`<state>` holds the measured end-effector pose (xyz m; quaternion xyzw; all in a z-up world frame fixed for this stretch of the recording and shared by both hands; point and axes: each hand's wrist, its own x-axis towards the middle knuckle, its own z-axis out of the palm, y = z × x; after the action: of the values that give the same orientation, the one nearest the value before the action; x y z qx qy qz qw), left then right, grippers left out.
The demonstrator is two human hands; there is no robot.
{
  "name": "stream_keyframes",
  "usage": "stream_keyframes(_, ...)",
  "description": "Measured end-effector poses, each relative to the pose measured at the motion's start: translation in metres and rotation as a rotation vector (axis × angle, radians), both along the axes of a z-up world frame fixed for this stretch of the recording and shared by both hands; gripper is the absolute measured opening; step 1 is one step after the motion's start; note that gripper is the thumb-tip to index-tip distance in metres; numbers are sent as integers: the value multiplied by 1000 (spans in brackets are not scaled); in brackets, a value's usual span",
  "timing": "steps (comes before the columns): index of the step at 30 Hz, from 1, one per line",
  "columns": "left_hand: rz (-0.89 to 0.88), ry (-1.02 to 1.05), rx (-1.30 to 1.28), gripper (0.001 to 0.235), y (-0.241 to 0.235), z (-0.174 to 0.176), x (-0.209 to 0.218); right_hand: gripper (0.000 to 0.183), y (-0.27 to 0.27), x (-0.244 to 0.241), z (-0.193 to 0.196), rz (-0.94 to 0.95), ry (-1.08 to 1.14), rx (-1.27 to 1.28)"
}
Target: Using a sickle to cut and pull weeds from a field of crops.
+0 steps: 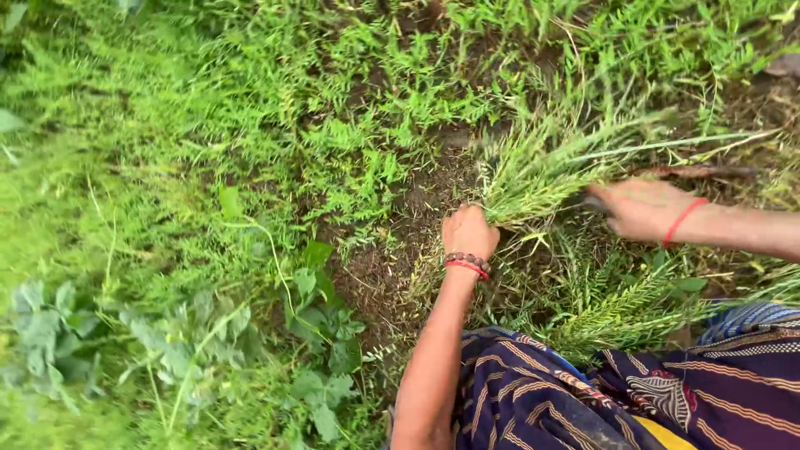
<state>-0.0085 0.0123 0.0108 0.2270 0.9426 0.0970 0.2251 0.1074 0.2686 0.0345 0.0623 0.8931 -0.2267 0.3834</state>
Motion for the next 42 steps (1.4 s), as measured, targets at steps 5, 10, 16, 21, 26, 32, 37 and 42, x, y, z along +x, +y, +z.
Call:
stream_keyframes(5, -28, 42, -4, 24, 19, -7, -26, 48, 22, -33, -15, -7, -87, 74)
stream_keyframes(10, 199, -40, -122, 28, 11, -40, -72, 58, 6, -108, -14, 85, 74, 1)
stream_keyframes(16, 349, 118, -82, 33, -14, -106, -140, 59, -27, -179, -54, 207, 265, -23)
stream_keyframes(21, 356, 236, 15, 24, 11, -116, -172, 53, -20, -163, -27, 264, 188, -10)
stream_keyframes(26, 331, 243, 130, 28, 17, -141, -163, 72, -11, -147, -22, 247, 71, -45)
stream_keyframes(32, 476, 254, 398, 50, 9, -162, -150, 38, -30, -183, -60, 300, 213, -15)
stream_keyframes(37, 204, 629, 424, 63, -11, -203, -141, 45, -7, -129, -47, 269, 279, -29)
stream_keyframes(42, 261, 374, 333, 94, 12, -175, -68, 56, 40, -30, -22, 254, 72, -34)
